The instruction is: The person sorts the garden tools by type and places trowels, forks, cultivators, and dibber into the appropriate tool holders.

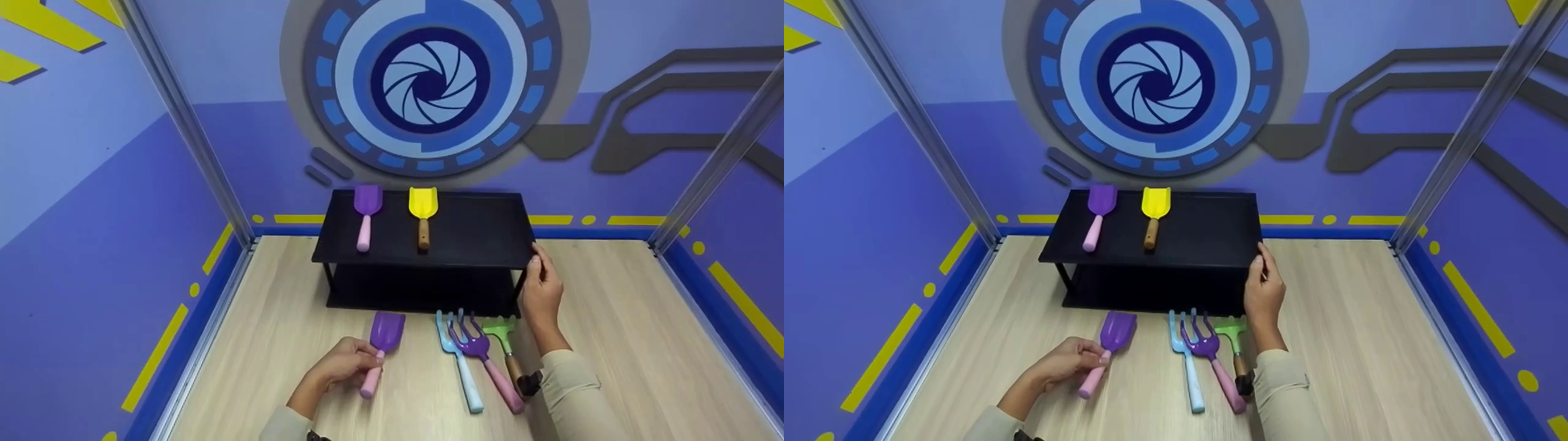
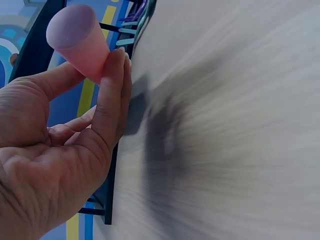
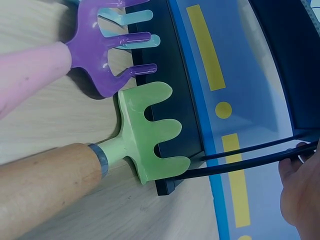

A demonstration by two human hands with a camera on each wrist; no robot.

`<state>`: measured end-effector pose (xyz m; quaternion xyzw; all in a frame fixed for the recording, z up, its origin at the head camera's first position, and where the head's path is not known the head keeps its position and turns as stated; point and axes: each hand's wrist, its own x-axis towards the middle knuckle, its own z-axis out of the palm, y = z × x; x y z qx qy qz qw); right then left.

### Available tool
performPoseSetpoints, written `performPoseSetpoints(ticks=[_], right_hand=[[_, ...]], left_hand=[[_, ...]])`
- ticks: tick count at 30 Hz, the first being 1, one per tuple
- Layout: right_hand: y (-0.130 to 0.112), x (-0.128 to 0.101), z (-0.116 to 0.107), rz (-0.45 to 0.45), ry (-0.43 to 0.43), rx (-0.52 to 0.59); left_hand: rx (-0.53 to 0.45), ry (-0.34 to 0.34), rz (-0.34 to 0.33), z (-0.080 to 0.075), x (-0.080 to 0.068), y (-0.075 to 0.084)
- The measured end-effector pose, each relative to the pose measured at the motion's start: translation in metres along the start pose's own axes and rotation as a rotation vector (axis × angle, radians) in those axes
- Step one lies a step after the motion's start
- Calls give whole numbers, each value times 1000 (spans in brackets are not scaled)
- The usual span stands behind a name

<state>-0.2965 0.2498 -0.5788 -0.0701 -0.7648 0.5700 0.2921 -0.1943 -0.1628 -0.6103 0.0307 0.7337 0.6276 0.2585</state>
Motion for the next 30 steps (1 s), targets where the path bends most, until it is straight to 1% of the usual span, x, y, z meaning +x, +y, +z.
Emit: performPoseSetpoints(ticks=[7, 17, 22, 30], right_hand=[[-3, -2, 1, 10, -2, 14], [-2, -3, 1, 8, -20, 2], [-2, -3, 1, 17, -24, 1], [-2, -2, 0, 21, -17, -6]], left_hand=[[10, 13, 32, -2, 4, 4], [-3, 23, 31, -4, 4, 11], [-31, 14, 35, -5, 3, 18], [-27, 4, 50, -4, 0, 29]])
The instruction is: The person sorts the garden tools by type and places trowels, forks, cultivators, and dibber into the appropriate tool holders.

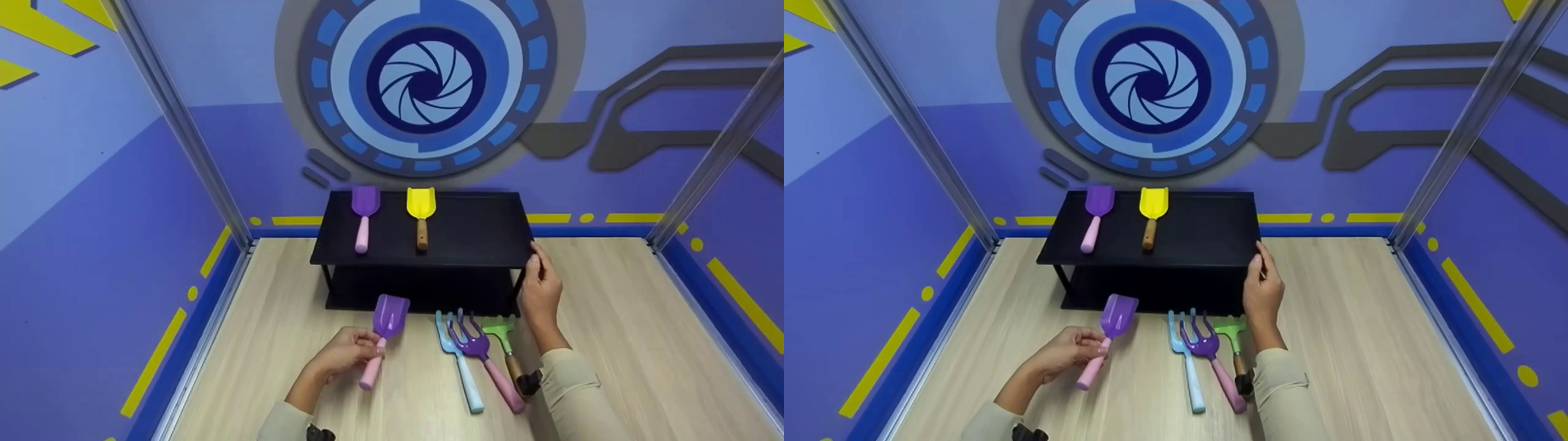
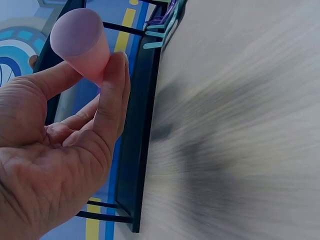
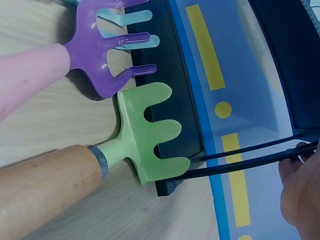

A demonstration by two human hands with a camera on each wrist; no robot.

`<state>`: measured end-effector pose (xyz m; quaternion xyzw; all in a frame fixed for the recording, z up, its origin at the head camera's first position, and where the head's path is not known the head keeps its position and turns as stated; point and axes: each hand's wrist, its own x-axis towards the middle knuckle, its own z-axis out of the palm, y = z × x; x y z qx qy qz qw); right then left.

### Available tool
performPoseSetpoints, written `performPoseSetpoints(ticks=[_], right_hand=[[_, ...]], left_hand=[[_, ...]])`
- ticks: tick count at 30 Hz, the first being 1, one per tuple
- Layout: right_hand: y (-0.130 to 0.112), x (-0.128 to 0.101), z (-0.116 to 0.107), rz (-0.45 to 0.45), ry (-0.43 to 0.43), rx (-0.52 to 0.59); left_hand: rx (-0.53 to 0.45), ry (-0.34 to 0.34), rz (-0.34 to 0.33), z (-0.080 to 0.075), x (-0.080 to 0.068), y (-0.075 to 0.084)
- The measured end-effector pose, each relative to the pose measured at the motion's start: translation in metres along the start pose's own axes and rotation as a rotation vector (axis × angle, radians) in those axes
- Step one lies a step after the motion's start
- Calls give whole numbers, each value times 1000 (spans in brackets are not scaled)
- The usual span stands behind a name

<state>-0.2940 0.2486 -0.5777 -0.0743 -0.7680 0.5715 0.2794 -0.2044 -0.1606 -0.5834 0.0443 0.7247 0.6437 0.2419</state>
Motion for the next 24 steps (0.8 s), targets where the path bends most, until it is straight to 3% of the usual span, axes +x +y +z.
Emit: performPoseSetpoints(ticks=[7, 24], right_hand=[[1, 0, 0, 20, 10, -7], [-2, 0, 0, 15, -3, 8]], left_hand=[[27, 11, 8, 0, -3, 7], [57, -36, 29, 2, -3, 20]])
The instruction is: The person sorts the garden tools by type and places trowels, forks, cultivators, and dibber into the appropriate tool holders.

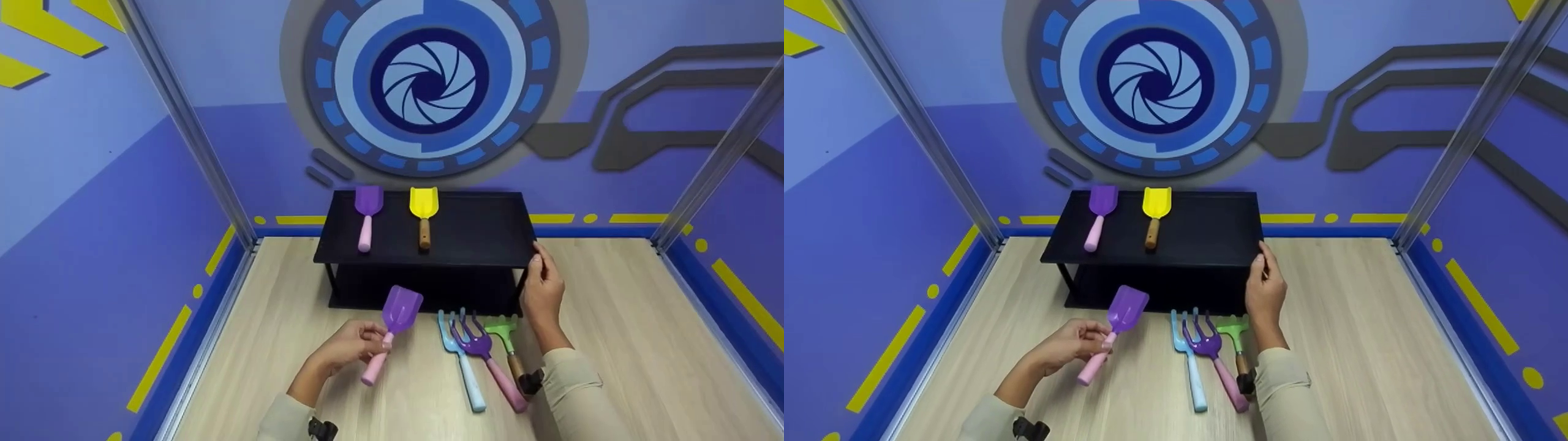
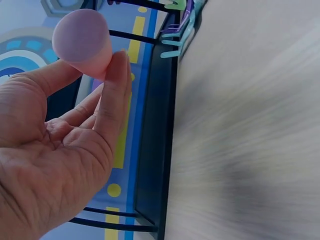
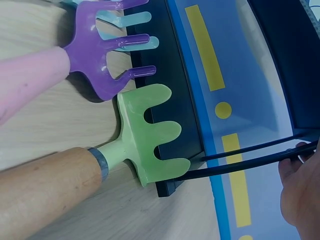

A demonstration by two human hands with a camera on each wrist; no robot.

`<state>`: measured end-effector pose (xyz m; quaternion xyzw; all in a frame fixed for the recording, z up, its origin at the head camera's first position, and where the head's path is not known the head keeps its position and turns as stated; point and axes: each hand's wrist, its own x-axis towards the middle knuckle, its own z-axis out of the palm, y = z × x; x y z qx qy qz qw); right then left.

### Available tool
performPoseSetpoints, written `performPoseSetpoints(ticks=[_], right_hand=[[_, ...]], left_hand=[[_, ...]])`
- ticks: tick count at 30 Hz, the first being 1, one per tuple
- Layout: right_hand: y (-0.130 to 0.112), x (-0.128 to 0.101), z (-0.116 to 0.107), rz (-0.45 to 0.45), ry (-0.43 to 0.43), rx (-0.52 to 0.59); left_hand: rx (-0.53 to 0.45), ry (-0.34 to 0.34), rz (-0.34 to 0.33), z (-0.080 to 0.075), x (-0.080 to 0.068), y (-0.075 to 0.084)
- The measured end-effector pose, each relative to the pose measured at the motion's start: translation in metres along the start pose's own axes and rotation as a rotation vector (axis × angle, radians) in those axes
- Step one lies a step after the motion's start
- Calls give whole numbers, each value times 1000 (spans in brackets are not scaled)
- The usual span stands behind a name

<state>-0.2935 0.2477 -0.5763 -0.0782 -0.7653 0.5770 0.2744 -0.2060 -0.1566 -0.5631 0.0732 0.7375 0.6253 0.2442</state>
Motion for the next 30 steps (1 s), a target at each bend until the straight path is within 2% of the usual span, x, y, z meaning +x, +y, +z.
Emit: performPoseSetpoints(ticks=[17, 25, 30], right_hand=[[3, 1, 1, -1, 14, -19], [3, 2, 1, -19, 22, -6], [4, 1, 1, -8, 21, -6]], left_hand=[[42, -20, 58, 11, 3, 24], [63, -60, 108, 22, 7, 44], [83, -62, 131, 34, 18, 59]])
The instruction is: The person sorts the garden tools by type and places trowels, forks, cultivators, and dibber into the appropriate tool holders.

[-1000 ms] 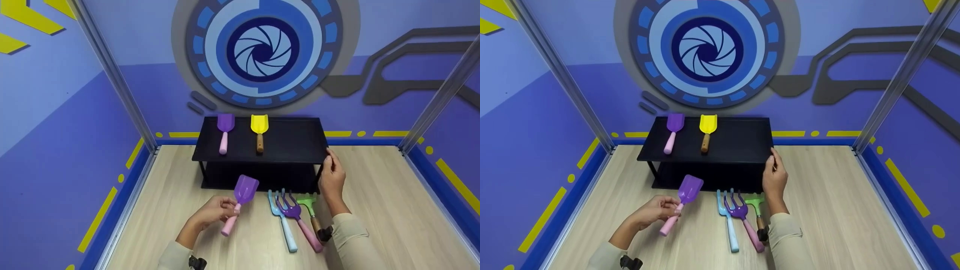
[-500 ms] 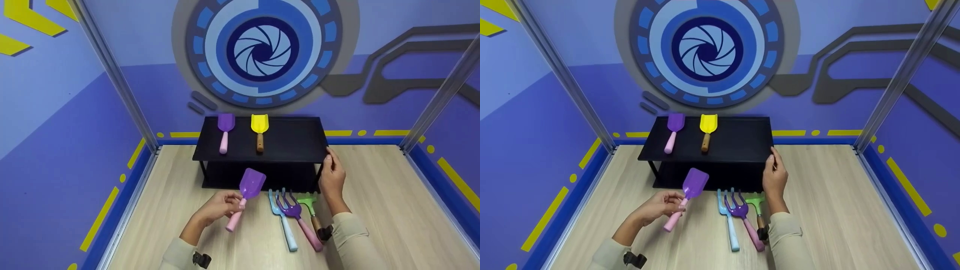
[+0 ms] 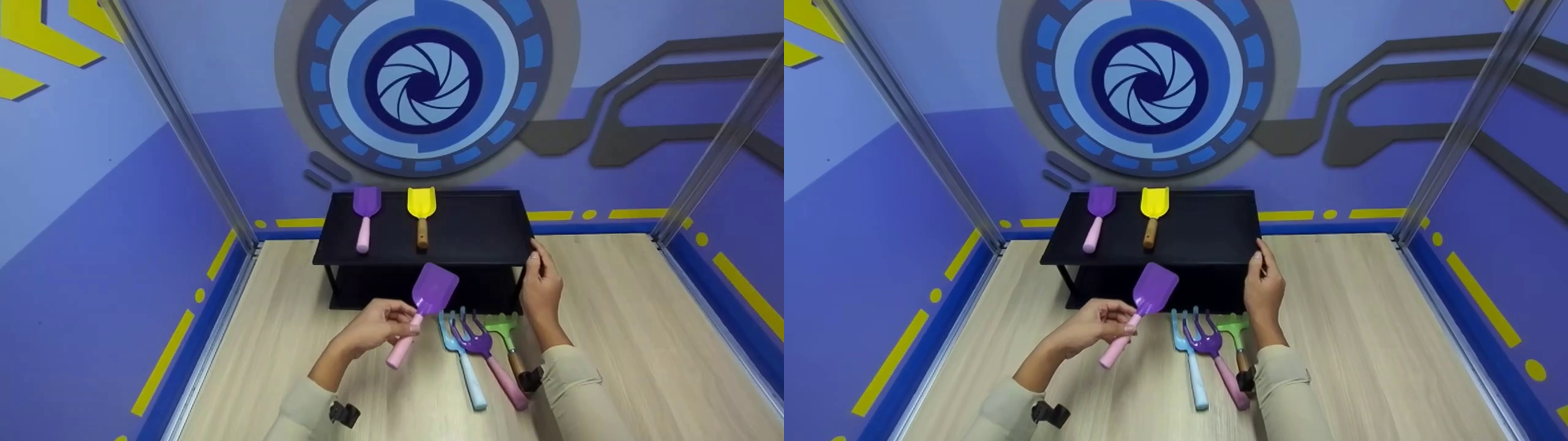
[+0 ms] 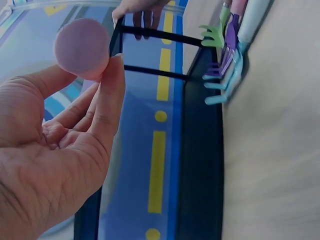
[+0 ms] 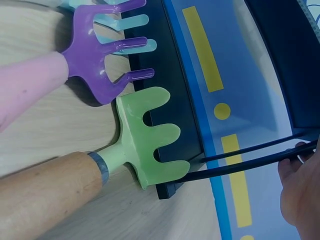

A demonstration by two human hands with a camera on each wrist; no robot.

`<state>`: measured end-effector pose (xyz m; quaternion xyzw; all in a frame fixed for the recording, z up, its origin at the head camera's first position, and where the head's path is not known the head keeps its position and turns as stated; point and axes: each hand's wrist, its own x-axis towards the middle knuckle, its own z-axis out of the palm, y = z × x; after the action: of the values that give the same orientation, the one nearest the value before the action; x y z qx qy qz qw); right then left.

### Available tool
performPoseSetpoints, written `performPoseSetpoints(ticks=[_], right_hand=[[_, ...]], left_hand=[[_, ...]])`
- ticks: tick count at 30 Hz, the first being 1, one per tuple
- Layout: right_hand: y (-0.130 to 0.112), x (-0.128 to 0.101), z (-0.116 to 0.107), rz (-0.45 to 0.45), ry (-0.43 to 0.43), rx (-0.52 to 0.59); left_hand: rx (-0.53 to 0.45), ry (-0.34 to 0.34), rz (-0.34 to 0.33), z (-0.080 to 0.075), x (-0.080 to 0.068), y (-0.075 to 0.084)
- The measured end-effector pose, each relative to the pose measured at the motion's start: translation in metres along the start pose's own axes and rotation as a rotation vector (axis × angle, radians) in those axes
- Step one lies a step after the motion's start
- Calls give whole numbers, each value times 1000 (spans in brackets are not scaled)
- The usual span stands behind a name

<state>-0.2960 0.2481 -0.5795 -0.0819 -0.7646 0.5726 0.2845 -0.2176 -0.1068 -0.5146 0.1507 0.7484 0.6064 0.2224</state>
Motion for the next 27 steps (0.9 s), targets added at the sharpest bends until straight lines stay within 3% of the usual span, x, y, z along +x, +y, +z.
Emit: performPoseSetpoints(ticks=[8, 16, 27], right_hand=[[3, -1, -2, 8, -8, -9], [4, -1, -6, -1, 1, -8], [-1, 0, -1, 5, -12, -2]], left_hand=[[-30, -1, 32, 18, 32, 25], [-111, 4, 6, 39, 64, 47], [-218, 170, 7, 62, 107, 72]])
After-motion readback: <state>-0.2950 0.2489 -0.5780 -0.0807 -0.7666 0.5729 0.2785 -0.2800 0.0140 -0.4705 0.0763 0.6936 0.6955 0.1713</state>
